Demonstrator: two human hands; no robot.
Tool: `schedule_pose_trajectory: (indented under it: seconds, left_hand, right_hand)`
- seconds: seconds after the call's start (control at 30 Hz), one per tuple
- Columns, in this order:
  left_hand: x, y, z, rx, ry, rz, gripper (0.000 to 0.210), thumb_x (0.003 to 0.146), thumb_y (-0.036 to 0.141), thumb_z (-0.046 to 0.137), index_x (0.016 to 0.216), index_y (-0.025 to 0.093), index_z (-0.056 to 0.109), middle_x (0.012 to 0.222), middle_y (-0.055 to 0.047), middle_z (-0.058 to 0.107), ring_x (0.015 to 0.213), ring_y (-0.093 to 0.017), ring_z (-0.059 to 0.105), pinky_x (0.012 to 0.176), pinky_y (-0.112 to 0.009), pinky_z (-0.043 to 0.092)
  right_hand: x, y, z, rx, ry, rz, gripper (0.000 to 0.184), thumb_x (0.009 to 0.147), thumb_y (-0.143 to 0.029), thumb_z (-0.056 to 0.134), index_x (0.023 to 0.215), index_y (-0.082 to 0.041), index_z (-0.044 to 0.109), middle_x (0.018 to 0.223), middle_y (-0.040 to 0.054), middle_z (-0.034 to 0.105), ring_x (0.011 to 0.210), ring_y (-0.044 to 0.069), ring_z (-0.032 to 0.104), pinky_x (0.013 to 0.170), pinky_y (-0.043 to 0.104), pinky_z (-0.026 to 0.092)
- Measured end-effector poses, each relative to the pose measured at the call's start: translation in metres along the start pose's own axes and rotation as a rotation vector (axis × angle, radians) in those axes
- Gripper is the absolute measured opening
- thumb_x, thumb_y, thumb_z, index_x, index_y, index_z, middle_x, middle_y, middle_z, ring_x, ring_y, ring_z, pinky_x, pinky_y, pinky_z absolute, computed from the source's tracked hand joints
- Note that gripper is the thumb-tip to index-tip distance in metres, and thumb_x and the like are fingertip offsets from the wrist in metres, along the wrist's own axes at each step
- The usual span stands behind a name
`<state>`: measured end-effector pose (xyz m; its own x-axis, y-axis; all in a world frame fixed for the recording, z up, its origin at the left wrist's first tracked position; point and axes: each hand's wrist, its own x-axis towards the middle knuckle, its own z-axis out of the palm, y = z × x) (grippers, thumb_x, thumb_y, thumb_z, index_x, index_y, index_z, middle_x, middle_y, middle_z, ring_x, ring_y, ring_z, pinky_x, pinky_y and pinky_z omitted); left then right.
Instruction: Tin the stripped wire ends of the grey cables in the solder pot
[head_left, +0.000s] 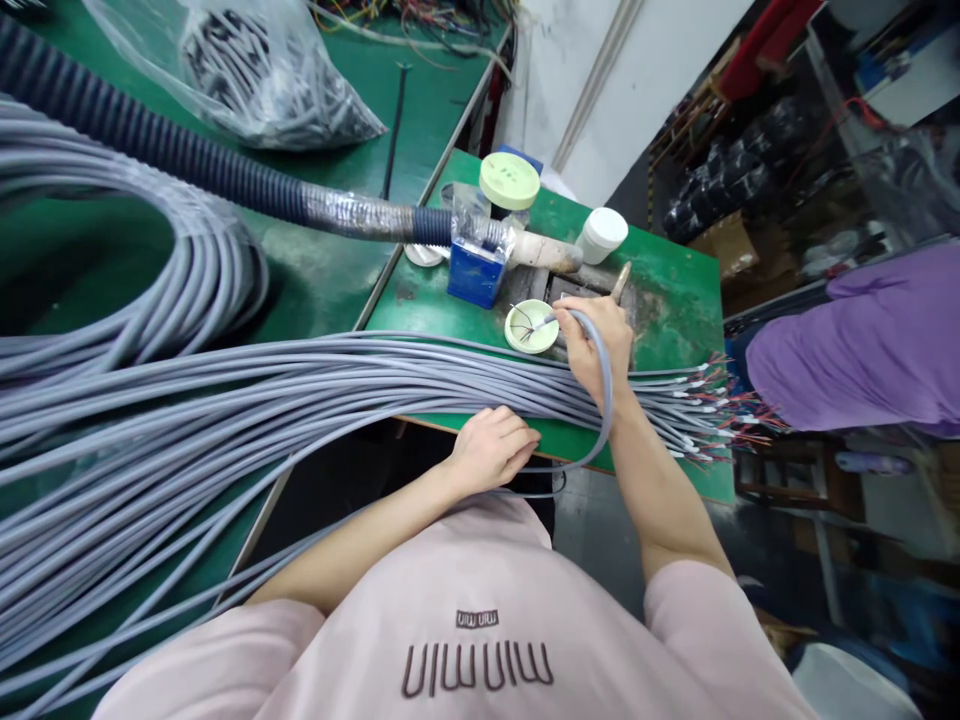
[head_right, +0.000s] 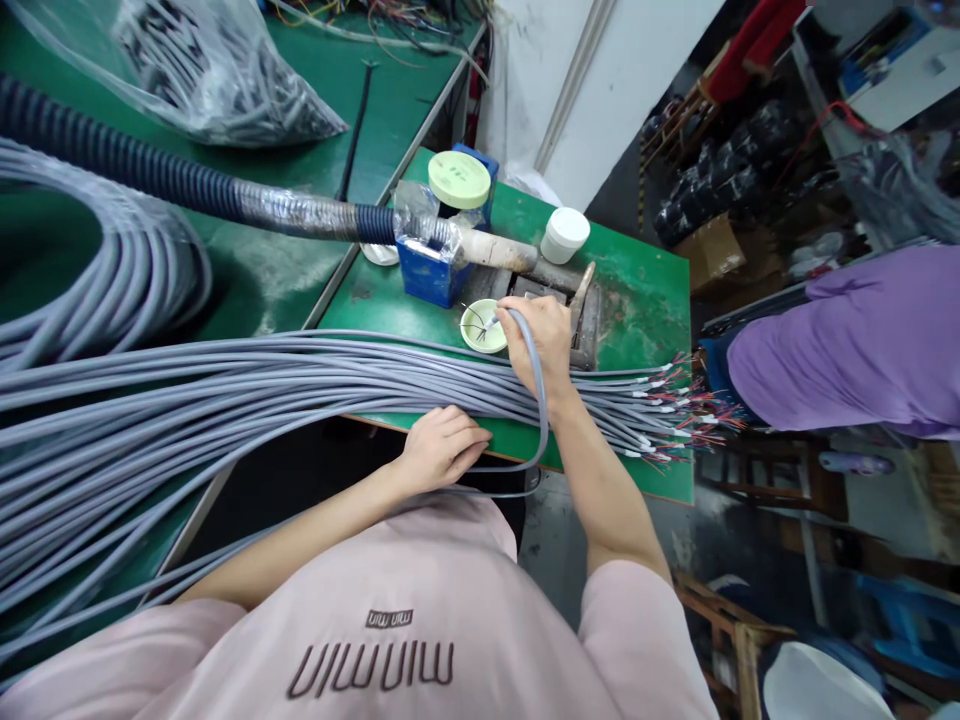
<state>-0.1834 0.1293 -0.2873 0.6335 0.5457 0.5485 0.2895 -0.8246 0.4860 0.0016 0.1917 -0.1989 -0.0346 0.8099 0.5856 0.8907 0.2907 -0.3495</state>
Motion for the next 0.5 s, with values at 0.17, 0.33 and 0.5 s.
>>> schedule_pose_trajectory:
  seconds: [0.17, 0.33, 0.5]
  left_hand:
    - [0.0002, 0.0, -0.001, 0.037, 0.005, 0.019, 0.018, 0.092, 0.025, 0.05, 0.096, 0.019, 0.066, 0.079, -0.003, 0.067, 0.074, -0.015, 0.051, 0.063, -0.031, 0.029]
    - [0.0011, 0.0001, -0.0013, 0.044, 0.03, 0.026, 0.016, 0.091, 0.024, 0.052, 0.096, 0.019, 0.065, 0.078, -0.002, 0.067, 0.074, -0.015, 0.05, 0.062, -0.031, 0.029]
    - [0.0005, -0.0003, -0.0008, 0.044, 0.011, 0.019, 0.017, 0.092, 0.025, 0.051, 0.096, 0.019, 0.065, 0.079, -0.002, 0.067, 0.074, -0.015, 0.051, 0.063, -0.031, 0.029]
  right_hand:
    - [0.0012, 0.0014, 0.0046, -0.015, 0.002, -0.022, 0.032, 0.097, -0.045, 0.045, 0.094, -0.024, 0.069, 0.09, 0.0032, 0.072, 0.089, 0.02, 0.061, 0.09, 0.036, 0.041]
    - [0.0028, 0.0007, 0.0043, -0.03, -0.005, -0.009, 0.033, 0.096, -0.046, 0.045, 0.093, -0.025, 0.07, 0.089, 0.0026, 0.071, 0.09, 0.021, 0.062, 0.09, 0.037, 0.042]
    - [0.0041, 0.0017, 0.0017, -0.032, -0.01, -0.009, 0.029, 0.096, -0.044, 0.047, 0.092, -0.026, 0.07, 0.087, 0.0017, 0.071, 0.089, 0.021, 0.062, 0.088, 0.038, 0.043]
